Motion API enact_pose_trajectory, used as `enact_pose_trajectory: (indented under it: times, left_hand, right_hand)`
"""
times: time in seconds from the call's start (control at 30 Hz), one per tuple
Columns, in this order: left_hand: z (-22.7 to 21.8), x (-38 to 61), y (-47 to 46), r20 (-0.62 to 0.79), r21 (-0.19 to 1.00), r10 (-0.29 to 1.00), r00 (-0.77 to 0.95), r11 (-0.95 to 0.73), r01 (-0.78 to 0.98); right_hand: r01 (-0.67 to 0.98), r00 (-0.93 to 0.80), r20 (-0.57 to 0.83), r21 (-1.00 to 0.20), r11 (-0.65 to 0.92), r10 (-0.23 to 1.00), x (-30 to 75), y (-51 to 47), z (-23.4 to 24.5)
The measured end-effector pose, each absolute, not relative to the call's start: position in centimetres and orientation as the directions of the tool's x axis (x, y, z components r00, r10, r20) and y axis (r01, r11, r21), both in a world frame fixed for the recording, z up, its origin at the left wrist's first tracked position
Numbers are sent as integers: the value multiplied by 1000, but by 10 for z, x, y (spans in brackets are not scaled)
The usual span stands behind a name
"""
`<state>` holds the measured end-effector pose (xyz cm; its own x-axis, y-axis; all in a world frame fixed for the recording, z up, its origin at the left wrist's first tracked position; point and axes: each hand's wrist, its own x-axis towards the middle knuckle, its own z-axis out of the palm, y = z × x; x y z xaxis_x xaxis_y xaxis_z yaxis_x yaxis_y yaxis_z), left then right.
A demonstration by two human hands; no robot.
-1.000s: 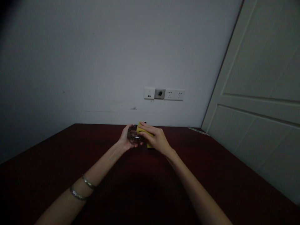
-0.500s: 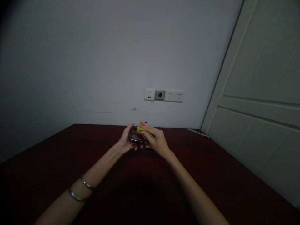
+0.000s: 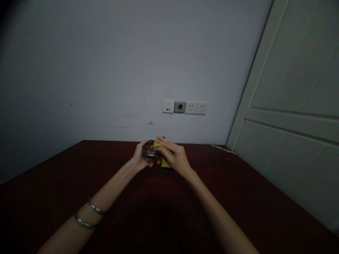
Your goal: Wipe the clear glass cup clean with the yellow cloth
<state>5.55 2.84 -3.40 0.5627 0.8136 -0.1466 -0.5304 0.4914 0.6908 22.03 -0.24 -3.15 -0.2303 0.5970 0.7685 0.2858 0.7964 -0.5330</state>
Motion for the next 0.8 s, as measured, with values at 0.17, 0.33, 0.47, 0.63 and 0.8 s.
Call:
enact_pose_trajectory:
  times: [0.17,0.33,0.47,0.63,0.8]
  left_hand:
    - [-29,59,21,-112,859,857,503,338,-385]
    - [-27,60,20,-87,804,918,386,294,-517]
    - [-28,63,23,-80,725,970,228,214,-654]
    - [-29,66,23,-105,645,988,113,154,-749]
    - [-29,67,20,-133,608,976,174,219,-763]
  right_hand:
    - [302,-227,759,-541,785,610,224,0,-30]
    - [357,-278,792,-440,824,544,217,-5,-28]
    - [438,-167,876,-345,830,452,200,-12,-34]
    - [440,-199,923,-217,871,330,189,-16,-39]
    - [439,-181,917,-249,863,356,200,-4,-37]
